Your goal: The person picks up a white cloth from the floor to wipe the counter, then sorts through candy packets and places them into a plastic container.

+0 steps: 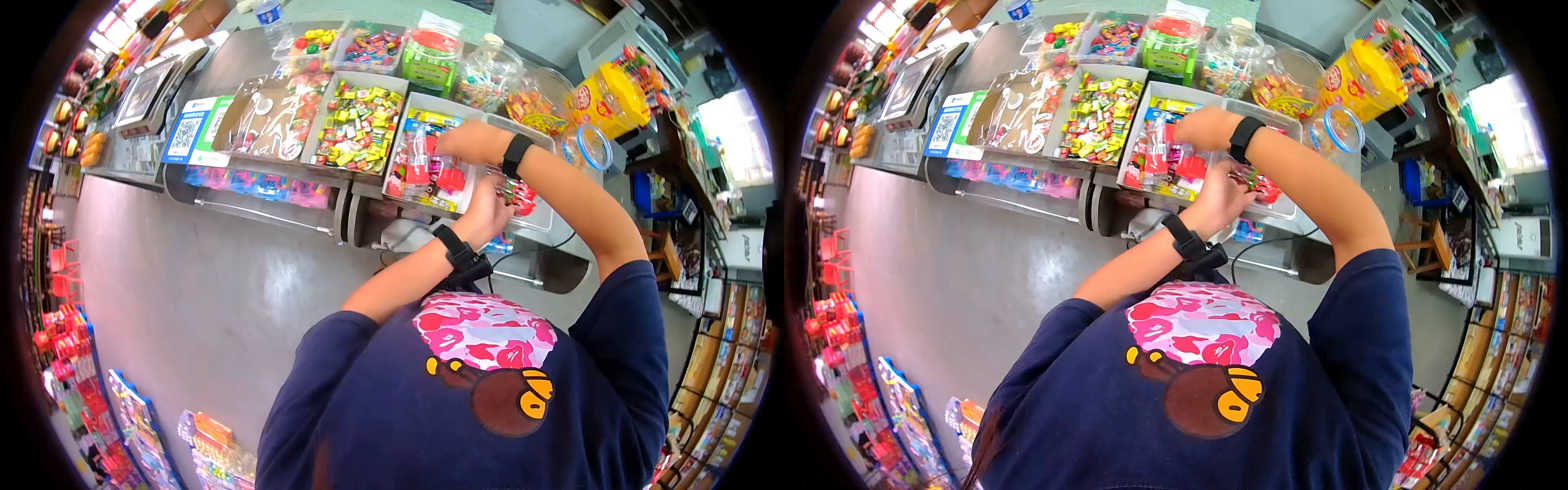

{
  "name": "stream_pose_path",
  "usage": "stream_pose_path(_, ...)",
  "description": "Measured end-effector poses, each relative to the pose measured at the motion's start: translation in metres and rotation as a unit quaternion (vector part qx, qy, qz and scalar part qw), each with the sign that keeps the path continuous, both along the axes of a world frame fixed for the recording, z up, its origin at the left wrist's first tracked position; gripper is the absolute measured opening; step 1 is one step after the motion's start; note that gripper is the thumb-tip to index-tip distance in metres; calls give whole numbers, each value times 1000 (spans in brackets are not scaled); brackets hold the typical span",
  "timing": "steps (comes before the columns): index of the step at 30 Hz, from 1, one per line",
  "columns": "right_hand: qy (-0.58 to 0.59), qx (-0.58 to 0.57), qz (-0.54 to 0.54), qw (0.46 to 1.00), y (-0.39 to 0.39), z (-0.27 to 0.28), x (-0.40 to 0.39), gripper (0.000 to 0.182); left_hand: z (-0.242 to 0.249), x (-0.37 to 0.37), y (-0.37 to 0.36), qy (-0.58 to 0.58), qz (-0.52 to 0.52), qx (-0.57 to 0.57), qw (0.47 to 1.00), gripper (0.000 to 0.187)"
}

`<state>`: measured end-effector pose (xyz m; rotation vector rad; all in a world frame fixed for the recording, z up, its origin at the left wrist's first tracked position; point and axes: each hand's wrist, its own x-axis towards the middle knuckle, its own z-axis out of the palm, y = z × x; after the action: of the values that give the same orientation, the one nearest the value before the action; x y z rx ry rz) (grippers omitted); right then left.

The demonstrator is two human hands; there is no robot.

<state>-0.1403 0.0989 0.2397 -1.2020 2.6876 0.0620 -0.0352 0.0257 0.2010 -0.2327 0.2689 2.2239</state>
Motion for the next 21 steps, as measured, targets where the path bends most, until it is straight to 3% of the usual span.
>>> stream_pose_path(5, 15, -41, 40, 998, 0, -20, -7, 13, 1, 0, 1, 8, 27, 21, 999, 15)
stream_pose_path(7, 0, 118, 10, 993, -9, -9, -4, 12, 4, 2, 2, -10, 46, -11, 999, 16)
stream_pose_path(10, 42, 187, 92, 977, -13, -3, -3, 13, 5, 4, 0, -8, 48, 4, 999, 16)
stream_pose_path(14, 0, 170, 95, 981, -9, 14, -3, 15, -5, 0, 6, -8, 42, 13, 999, 17)
stream_pose_path(16, -7, 9, 90, 996, -7, 47, 11, 14, -9, 1, 7, 0, 39, 16, 999, 21)
stream_pose_path(19, -15, -110, -16, 994, 13, 74, 31, 28, 8, 1, 1, -34, 29, -10, 999, 25)
stream_pose_path(21, -1, -174, -29, 984, 30, 91, 47, 32, 12, 0, -1, -32, 22, -19, 999, 30)
